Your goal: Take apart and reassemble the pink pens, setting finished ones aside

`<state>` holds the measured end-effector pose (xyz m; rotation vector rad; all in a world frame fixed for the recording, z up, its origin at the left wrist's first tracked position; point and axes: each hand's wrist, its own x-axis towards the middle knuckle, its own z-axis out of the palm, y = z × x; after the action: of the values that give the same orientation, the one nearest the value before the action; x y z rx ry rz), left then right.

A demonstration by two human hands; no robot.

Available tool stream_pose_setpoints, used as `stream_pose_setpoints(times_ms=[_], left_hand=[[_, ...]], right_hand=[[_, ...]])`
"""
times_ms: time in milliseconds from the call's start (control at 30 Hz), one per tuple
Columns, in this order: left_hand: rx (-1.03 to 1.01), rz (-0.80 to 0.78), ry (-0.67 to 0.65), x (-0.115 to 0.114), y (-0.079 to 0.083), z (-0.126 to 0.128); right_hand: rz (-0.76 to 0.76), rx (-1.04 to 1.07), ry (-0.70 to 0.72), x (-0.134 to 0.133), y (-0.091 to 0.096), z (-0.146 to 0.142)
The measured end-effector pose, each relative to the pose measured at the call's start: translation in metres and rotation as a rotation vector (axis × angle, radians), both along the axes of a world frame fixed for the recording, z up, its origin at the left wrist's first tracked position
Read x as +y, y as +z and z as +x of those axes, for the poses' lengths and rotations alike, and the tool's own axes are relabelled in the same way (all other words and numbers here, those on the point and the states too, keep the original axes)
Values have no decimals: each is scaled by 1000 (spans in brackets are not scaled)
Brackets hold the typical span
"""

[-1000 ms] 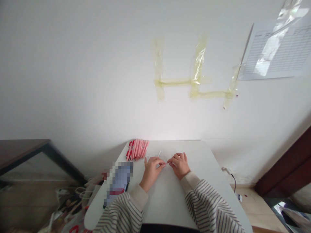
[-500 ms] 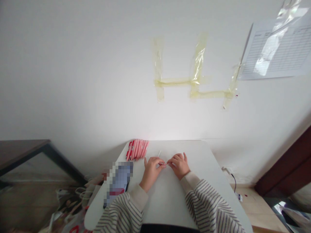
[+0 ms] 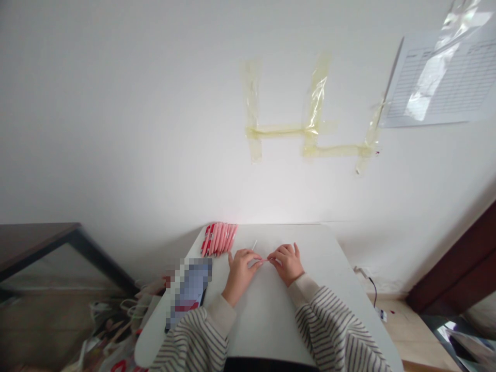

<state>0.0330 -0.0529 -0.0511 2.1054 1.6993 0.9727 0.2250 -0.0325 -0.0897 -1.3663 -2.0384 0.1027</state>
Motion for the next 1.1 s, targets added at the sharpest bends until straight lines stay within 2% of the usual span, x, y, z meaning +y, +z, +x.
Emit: stream_pose_setpoints(times_ms=[533,1100], left_hand=[[-3,31,-21,0,-2,2],[24,16,-48,-1,-3,3]], right_hand=[[-9,11,58,0,0,0],[-24,103,37,2,-4,1]])
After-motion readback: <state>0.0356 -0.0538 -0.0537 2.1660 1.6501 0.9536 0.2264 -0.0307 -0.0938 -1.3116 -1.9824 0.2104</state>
